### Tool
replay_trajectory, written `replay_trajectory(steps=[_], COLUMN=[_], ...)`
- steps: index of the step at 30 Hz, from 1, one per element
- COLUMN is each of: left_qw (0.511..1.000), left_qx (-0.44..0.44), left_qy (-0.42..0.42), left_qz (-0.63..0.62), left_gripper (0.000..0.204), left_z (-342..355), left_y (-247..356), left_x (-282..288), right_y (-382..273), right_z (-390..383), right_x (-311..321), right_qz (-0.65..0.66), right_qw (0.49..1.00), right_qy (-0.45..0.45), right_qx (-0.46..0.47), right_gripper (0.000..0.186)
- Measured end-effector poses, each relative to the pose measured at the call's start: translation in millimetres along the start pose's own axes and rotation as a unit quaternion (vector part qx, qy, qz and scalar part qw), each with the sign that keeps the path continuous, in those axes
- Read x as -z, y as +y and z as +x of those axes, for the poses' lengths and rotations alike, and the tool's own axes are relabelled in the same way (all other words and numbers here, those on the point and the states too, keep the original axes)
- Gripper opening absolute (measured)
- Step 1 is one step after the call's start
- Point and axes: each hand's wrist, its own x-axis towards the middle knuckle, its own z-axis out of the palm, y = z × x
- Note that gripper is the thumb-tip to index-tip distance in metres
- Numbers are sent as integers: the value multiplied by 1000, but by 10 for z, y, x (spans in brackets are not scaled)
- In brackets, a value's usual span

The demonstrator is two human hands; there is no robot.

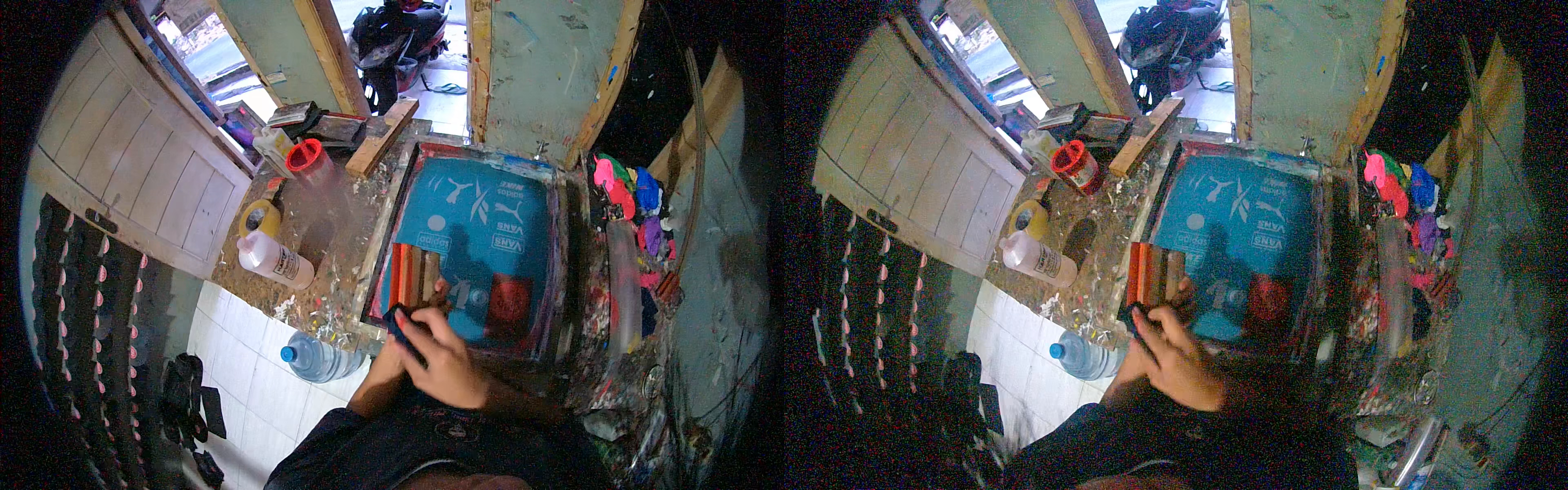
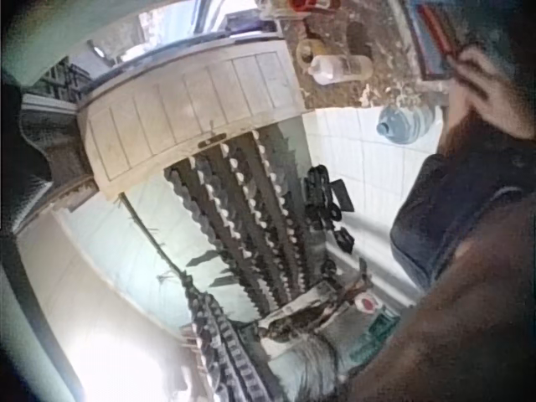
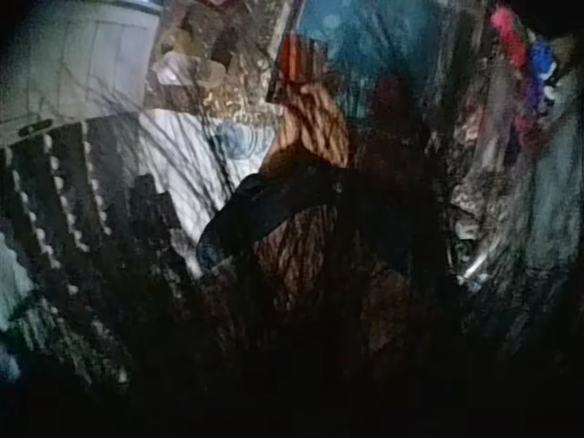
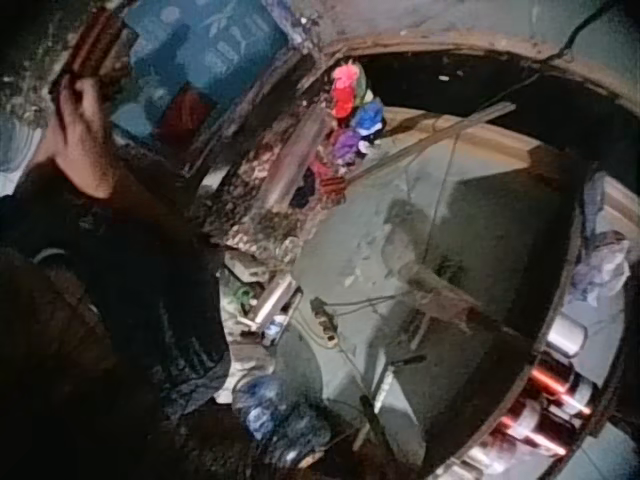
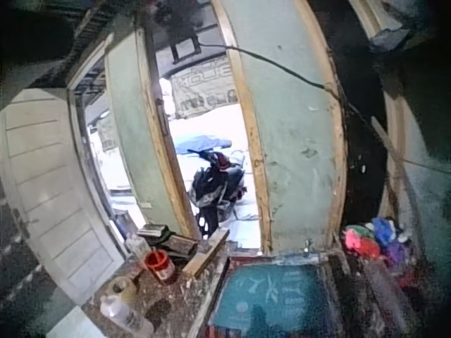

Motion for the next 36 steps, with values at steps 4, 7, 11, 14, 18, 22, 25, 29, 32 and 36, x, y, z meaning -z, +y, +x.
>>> replay_trajectory(steps=[4,7,11,14,18,22,25,29,32,36], left_qw=[1000,1000,1000,1000,1000,1000,1000,1000,1000,1000], left_qx=[-3,-5,9,9,-9,4,-2,-11,2,-8], left_qy=[-5,-9,-19,-26,-14,-11,-16,-9,-15,-8], left_qz=[-1,-1,-2,-5,2,4,5,6,2,10], left_gripper=[42,41,41,40,40,39,39,38,38,37], left_z=[43,103,109,140,132,59,117,114,103,105], left_y=[7,-82,-57,-40,-27,17,17,56,72,95], left_x=[4,-42,-47,-39,-16,-9,-37,2,53,7], right_y=[54,91,142,42,71,-113,73,75,-37,100], right_z=[205,586,15,-49,461,67,348,500,184,595], right_x=[112,252,-30,-9,211,44,125,166,104,168], right_qz=[-14,-38,-91,-53,-48,-69,-53,-47,-82,-59], right_qw=[999,994,991,994,995,993,993,994,985,992], right_qy=[-1,98,89,70,82,51,81,57,12,90], right_qx=[30,21,47,59,10,84,60,84,153,60], right_gripper=[33,30,28,24,22,28,28,32,37,34])
